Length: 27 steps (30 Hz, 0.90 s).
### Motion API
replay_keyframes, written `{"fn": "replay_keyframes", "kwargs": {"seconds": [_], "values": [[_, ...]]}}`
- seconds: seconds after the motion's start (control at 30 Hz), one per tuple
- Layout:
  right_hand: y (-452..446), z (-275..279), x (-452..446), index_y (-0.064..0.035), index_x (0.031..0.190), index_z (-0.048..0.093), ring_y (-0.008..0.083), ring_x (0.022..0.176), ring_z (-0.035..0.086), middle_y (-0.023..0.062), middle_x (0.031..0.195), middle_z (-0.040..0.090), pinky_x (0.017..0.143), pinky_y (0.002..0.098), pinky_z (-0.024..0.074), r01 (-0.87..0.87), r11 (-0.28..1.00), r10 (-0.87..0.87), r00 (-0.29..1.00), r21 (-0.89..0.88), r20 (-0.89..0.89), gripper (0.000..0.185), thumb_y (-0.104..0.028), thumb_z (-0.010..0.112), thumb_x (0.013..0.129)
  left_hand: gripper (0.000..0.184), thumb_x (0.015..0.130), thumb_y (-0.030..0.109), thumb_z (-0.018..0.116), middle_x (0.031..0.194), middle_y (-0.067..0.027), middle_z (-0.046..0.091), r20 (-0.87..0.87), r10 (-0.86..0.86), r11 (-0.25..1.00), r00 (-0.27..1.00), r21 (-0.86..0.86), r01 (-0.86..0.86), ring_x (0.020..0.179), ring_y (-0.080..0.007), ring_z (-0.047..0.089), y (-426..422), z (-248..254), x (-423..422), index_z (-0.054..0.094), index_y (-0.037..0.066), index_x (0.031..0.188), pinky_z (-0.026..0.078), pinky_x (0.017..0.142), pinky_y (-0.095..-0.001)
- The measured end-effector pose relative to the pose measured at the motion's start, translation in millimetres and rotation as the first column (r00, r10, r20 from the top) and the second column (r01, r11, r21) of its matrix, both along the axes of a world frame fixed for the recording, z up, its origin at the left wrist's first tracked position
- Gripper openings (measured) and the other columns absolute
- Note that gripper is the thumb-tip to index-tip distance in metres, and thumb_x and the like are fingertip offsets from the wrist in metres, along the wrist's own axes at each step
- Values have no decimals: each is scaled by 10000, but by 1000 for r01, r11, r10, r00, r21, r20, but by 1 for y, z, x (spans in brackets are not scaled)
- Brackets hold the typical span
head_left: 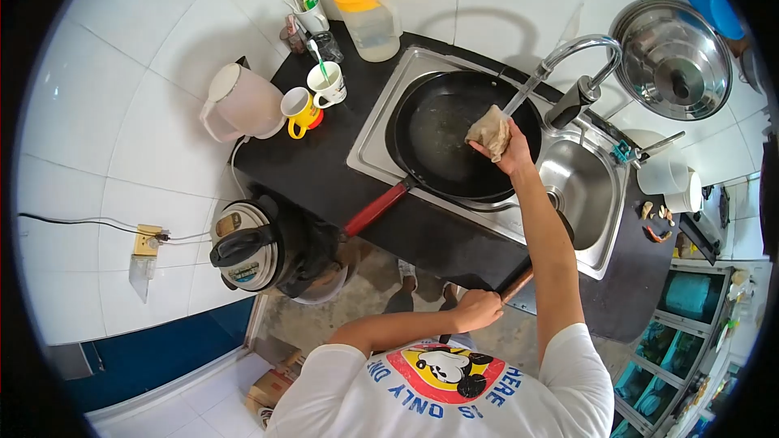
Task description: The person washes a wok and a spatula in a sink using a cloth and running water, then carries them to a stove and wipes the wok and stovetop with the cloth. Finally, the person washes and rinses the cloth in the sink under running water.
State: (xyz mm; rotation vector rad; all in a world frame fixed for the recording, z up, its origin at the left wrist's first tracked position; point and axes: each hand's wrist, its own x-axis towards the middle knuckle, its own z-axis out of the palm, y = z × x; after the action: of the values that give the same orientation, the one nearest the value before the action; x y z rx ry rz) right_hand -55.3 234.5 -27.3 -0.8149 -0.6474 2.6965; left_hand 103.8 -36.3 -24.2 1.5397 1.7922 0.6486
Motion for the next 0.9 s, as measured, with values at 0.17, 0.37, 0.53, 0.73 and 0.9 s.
{"fn": "replay_keyframes", "kwargs": {"seconds": [0.17, 0.37, 0.53, 0.73, 0.9], "values": [[7, -37, -15, -72, 1193, 522, 217, 859, 623, 104, 998, 602, 670, 354, 563, -118, 807, -19, 974, 578, 225, 336, -271, 468, 928, 357, 803, 359, 589, 665, -199, 619, 4, 55, 992, 998, -117, -54, 633, -346, 632, -8, 5, -19, 585, 7, 742, 506, 560, -428], [4, -6, 5, -64, 1016, 642, 102, 582, 556, 53, 686, 595, 534, 238, 443, -298, 256, -161, 925, 920, 344, 187, -136, 569, 860, 179, 732, 217, 634, 763, -123, 536, -78, 574, 778, 815, 365, -512, 741, -321, 538, -50, 35, -132, 538, 78, 794, 436, 649, -429], [-11, 21, 28, -4, 1032, 608, 80, 597, 531, 25, 714, 580, 529, 210, 424, -81, 492, -134, 977, 867, 167, 210, -144, 561, 882, 397, 670, 232, 715, 816, -130, 538, -447, 563, 813, 695, 146, -564, 816, -327, 544, -84, 43, -234, 518, 33, 952, 430, 745, -428], [-40, 50, 58, 9, 1059, 585, 93, 730, 585, 50, 852, 608, 627, 202, 486, -14, 590, -234, 954, 808, 188, 262, -191, 588, 889, 342, 750, 214, 690, 688, -90, 569, 587, 638, 718, 499, -688, -108, 559, -203, 601, -56, 21, -301, 493, 30, 961, 498, 495, -321], [-44, 60, 77, 10, 1065, 586, 131, 820, 592, 73, 971, 590, 728, 242, 536, -29, 562, -274, 936, 827, 219, 222, -132, 561, 895, 203, 758, 65, 625, 575, -5, 429, 798, 580, 798, 161, -597, 85, 432, -113, 431, -44, 9, -282, 438, 92, 831, 352, 392, -262]]}}
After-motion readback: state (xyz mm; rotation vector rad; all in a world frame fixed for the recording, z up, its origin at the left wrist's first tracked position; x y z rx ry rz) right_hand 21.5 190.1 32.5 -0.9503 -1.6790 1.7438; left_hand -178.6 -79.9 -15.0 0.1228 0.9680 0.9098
